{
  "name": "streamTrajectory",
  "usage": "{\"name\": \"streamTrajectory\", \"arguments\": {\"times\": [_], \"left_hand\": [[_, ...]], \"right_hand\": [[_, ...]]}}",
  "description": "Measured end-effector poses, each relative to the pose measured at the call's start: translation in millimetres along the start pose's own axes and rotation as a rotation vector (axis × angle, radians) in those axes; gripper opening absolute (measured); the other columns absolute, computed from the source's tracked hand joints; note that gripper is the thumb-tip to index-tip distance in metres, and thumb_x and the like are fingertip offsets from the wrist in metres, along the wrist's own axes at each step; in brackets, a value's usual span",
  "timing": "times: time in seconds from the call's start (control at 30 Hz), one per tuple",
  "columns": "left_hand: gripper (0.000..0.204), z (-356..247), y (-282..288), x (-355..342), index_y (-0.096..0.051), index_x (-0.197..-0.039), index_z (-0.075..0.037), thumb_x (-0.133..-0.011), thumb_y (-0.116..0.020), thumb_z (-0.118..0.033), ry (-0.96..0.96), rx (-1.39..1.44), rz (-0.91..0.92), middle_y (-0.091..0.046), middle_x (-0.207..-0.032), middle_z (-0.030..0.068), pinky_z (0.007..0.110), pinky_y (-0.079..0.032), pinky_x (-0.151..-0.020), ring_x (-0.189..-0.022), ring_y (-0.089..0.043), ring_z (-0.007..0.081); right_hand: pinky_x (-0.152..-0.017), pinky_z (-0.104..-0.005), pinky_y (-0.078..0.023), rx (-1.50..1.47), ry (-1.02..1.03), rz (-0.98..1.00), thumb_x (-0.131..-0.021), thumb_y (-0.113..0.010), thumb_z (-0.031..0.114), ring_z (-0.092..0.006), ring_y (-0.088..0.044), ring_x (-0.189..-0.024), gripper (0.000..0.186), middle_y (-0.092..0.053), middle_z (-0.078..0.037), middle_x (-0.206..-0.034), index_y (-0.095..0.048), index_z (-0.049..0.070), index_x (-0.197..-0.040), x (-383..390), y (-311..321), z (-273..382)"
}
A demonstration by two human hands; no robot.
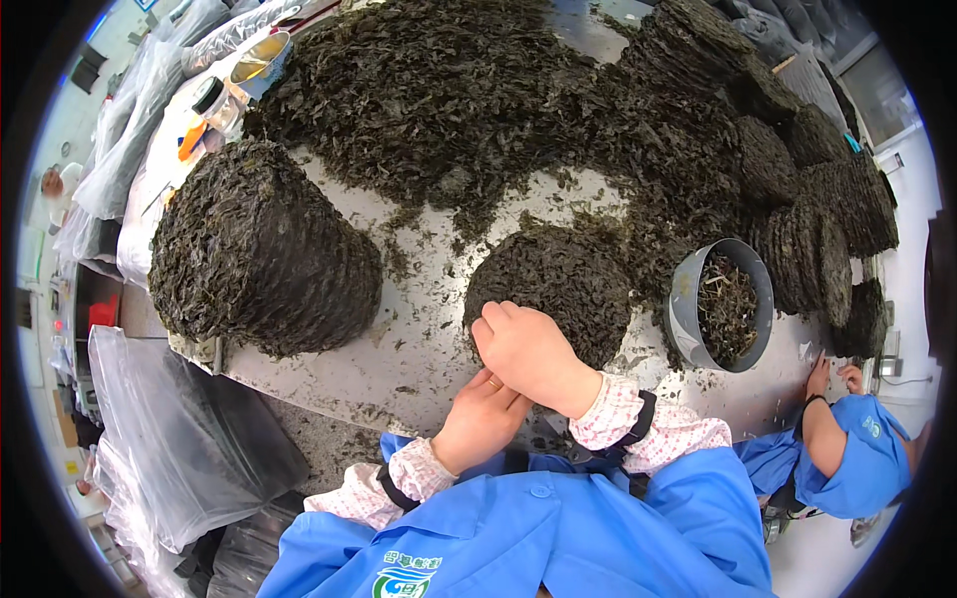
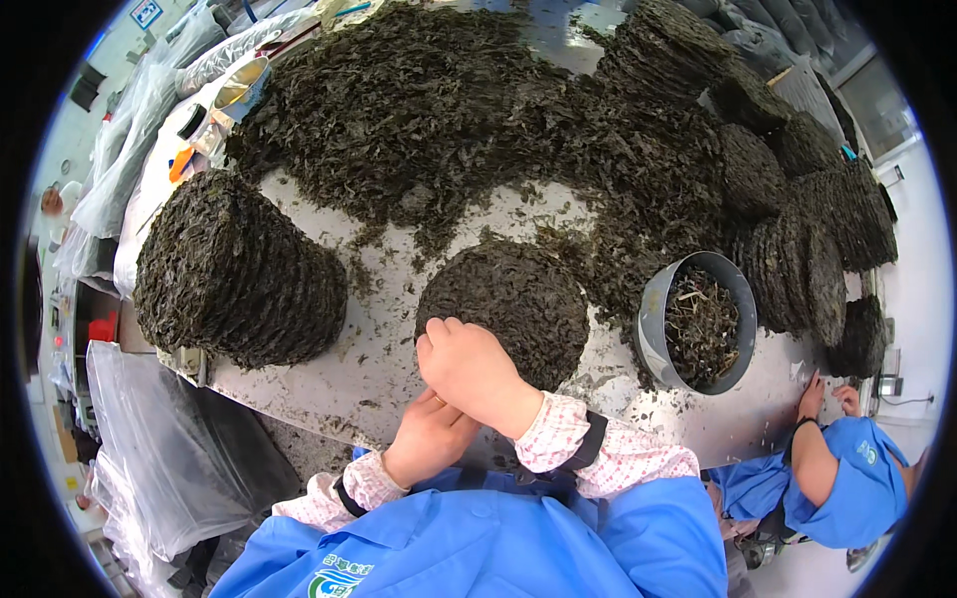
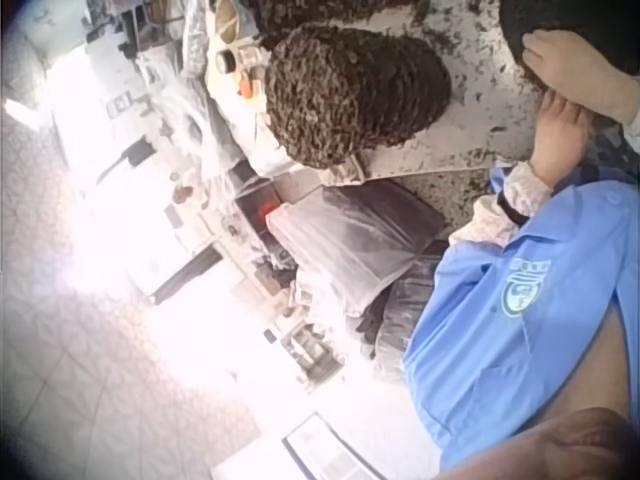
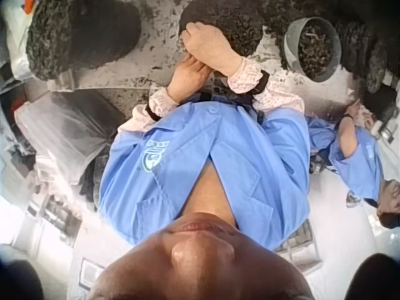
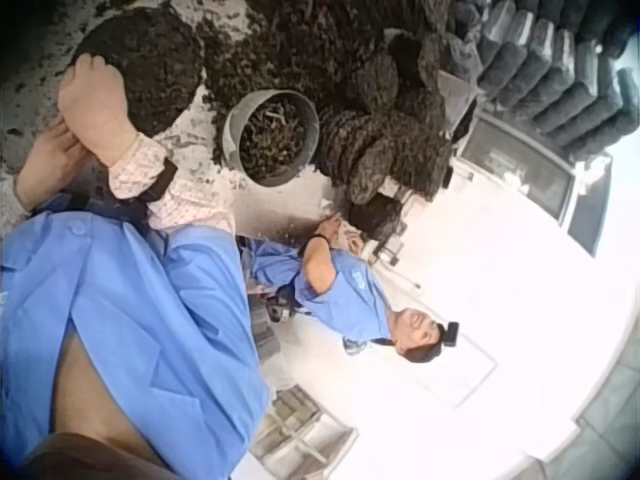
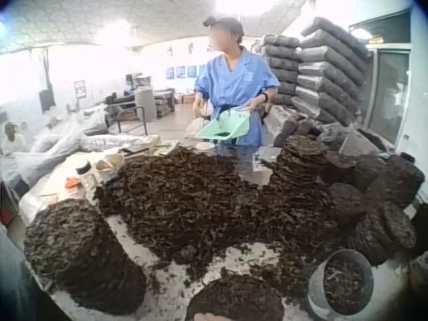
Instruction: Processing large cakes or rounds of dried tea leaves at a production table.
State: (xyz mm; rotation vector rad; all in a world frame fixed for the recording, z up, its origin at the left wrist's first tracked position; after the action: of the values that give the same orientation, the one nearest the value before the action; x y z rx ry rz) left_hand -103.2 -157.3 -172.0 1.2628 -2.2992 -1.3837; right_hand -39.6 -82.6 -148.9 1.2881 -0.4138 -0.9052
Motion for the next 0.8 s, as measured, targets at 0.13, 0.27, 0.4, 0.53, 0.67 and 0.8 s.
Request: {"name": "streamTrajectory", "arguments": {"times": [0.13, 0.27, 0.4, 0.53, 0.67, 0.8], "left_hand": [[0.034, -3.3, 3.3, -6.0, -0.068, -0.114, 0.001, -0.082, -0.063, -0.010, -0.012, -0.089, -0.049, -0.066, -0.125, 0.0146, 0.045, -0.048, -0.108, -0.125, -0.061, 0.0291], [0.042, -2.7, 8.6, -11.9, -0.066, -0.124, -0.002, -0.085, -0.072, -0.015, -0.029, -0.132, -0.011, -0.062, -0.137, 0.0130, 0.043, -0.045, -0.111, -0.132, -0.056, 0.0288], [0.045, -3.1, 13.7, -14.3, -0.065, -0.127, -0.003, -0.085, -0.074, -0.016, -0.033, -0.090, 0.021, -0.060, -0.140, 0.0113, 0.044, -0.043, -0.113, -0.135, -0.053, 0.0294], [0.057, 3.6, 24.7, -26.0, -0.066, -0.127, -0.007, -0.075, -0.084, -0.021, 0.007, 0.035, -0.052, -0.060, -0.138, 0.0117, 0.046, -0.043, -0.113, -0.135, -0.053, 0.0324], [0.074, 7.7, 25.1, -42.9, -0.062, -0.131, -0.007, -0.066, -0.089, -0.028, 0.079, -0.056, 0.031, -0.055, -0.145, 0.0133, 0.048, -0.041, -0.113, -0.139, -0.047, 0.0337], [0.082, 13.2, 28.4, -42.5, -0.062, -0.132, -0.008, -0.059, -0.092, -0.027, 0.068, -0.086, 0.052, -0.056, -0.145, 0.0129, 0.049, -0.042, -0.112, -0.138, -0.049, 0.0338]], "right_hand": [[-0.068, -0.0385, -0.054, -0.318, -0.062, -0.002, -0.083, -0.064, 0.008, -0.0284, -0.063, -0.081, 0.007, -0.058, -0.009, -0.083, -0.062, 0.005, -0.089, 12.2, 11.5, -23.5], [-0.072, -0.0351, -0.053, -0.418, -0.488, -0.305, -0.095, -0.063, 0.006, -0.0291, -0.068, -0.083, 0.002, -0.067, -0.012, -0.092, -0.063, 0.004, -0.097, 74.0, 78.9, -74.8], [-0.077, -0.0332, -0.053, -0.145, -0.914, -0.784, -0.095, -0.064, 0.003, -0.0215, -0.067, -0.083, 0.011, -0.070, -0.012, -0.095, -0.067, 0.002, -0.106, 195.5, 126.8, -157.1], [-0.090, -0.0379, -0.053, 0.337, -1.009, -0.369, -0.093, -0.065, 0.002, -0.0303, -0.068, -0.099, 0.022, -0.070, -0.016, -0.109, -0.069, 0.001, -0.115, 263.8, 124.1, -182.4], [-0.092, -0.0380, -0.052, 0.203, -0.900, -0.624, -0.093, -0.066, 0.002, -0.0308, -0.067, -0.102, 0.017, -0.070, -0.015, -0.110, -0.072, 0.001, -0.109, 232.6, 122.5, -138.8], [-0.090, -0.0388, -0.051, -0.101, -0.684, -0.574, -0.094, -0.067, 0.007, -0.0317, -0.066, -0.101, 0.018, -0.069, -0.016, -0.109, -0.071, 0.001, -0.110, 157.1, 88.3, -102.5]]}}
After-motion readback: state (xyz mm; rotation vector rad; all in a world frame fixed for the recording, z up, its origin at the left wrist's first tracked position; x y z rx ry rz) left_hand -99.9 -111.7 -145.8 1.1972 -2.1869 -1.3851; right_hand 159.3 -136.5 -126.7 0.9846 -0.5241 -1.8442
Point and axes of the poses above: each hand's wrist, its own x-axis away from the middle knuckle, its own y-axis out of the back of the hand, z = x × y, the point moved 6 cm from there along -x, towards the middle knuckle
